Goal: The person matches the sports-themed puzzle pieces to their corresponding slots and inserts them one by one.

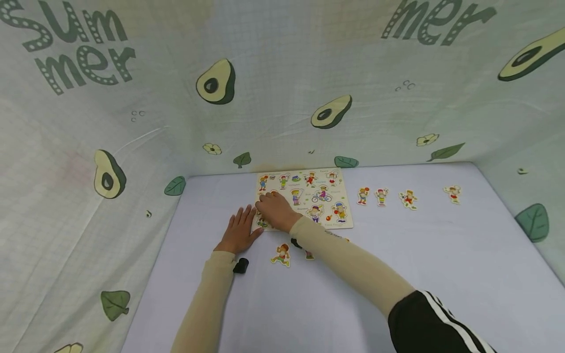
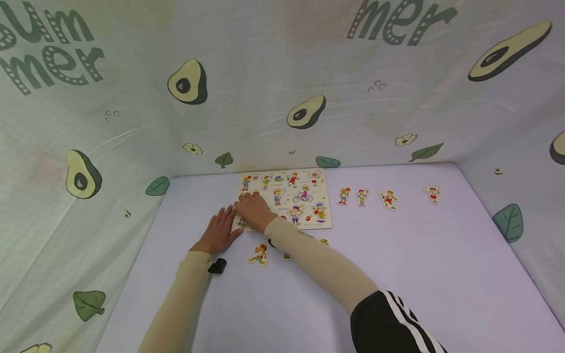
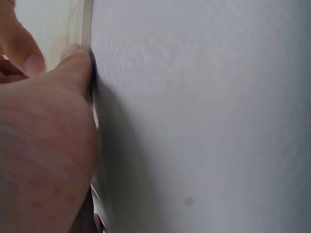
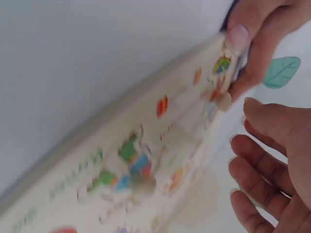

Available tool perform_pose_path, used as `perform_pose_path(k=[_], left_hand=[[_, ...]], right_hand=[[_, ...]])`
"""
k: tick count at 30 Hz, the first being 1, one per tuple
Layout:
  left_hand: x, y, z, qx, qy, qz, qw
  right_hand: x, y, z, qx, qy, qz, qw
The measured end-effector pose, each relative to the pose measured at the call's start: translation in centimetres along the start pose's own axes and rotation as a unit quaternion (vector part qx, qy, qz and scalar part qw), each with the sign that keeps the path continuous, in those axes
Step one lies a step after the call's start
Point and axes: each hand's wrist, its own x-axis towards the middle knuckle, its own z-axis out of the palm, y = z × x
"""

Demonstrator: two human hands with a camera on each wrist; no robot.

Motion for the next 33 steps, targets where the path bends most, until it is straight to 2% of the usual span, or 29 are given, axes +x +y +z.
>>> perform_pose_path(k=[6,11,15,21,26,33], left_hand=[[0.0,0.2,-0.2,-0.002,-0.003,0.0,1.0],[-0.2,0.4,-0.5,-0.006,-0.01,-0.001,0.9999],[-0.4,0.6,-0.7,-0.011,-0.013,-0.005,0.9998],[-0.7,1.1,-1.2,-0.013,-0.025,-0.015,0.9995],[-0.9,1.3,-1.5,-0.022,-0.021,-0.01,0.9995],[-1.0,1.3,-1.2,-0.022,-0.007,0.002,0.9997]], right_hand=[[-1.7,1.3,-1.3,-0.009,0.017,-0.002,1.0],[-4.1,2.6,-1.8,-0.008,0.068,-0.019,0.997],[-6.3,3.8,-1.8,-0.004,0.092,-0.02,0.996],[-9.8,5.6,-2.0,0.026,0.087,0.009,0.996],[-12.6,7.1,-1.8,0.043,0.093,0.035,0.994],[-16.1,8.6,-1.1,0.051,0.074,0.061,0.994]])
